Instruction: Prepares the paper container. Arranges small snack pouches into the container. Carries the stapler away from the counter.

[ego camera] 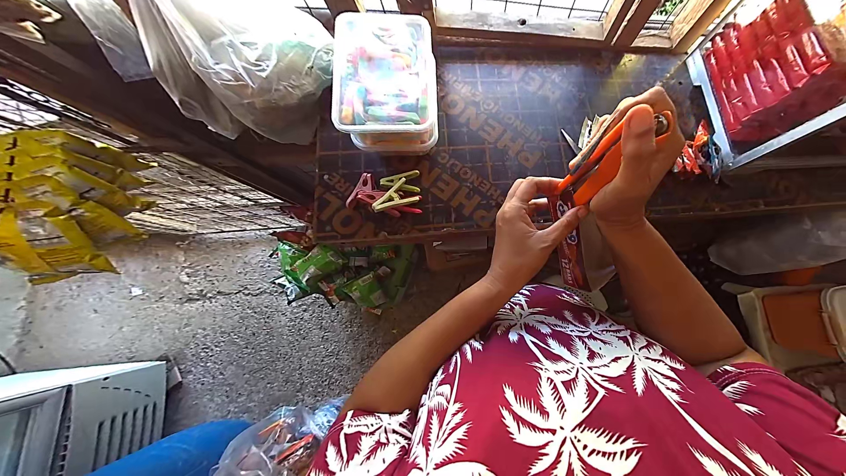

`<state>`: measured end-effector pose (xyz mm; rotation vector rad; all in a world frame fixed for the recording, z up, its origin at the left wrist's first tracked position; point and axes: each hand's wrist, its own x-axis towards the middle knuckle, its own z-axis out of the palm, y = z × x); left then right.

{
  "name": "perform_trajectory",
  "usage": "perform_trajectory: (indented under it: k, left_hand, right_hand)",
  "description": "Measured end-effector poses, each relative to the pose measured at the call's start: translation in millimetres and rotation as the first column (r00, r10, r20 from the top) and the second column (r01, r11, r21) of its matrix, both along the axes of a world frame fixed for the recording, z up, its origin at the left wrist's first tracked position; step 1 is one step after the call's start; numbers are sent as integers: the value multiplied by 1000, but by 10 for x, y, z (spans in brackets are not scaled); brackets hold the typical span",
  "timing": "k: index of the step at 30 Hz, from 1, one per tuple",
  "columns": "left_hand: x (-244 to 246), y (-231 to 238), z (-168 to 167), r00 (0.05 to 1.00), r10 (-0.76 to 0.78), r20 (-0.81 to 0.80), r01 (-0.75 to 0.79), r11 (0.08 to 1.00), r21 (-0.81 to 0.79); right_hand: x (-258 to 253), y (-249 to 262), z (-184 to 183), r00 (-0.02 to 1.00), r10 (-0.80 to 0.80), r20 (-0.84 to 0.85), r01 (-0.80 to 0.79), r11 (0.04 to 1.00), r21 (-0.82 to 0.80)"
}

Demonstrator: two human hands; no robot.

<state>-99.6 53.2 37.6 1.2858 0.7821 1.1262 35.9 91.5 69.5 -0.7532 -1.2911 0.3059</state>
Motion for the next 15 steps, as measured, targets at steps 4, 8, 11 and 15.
perform_trajectory:
  k: [4, 8, 11, 15]
  left_hand:
    - [-16, -12, -8, 1000, -10, 0, 10, 999, -45]
    - [-30, 5, 48, 999, 10, -40, -12, 999, -47]
    - [-30, 11, 95, 994, 17, -105, -16, 1000, 10]
    - [-27, 39, 99, 984, 64, -163, -47, 993, 109]
  right_hand:
    - [-15, 9, -4, 1000, 10, 26, -9, 1000, -22]
    - [-46, 84, -31, 999, 3, -47, -2, 1000, 17]
    - [-74, 104, -35, 999, -32, -43, 33, 999, 31]
    - [-99, 135, -15, 998, -57, -31, 57, 998, 12]
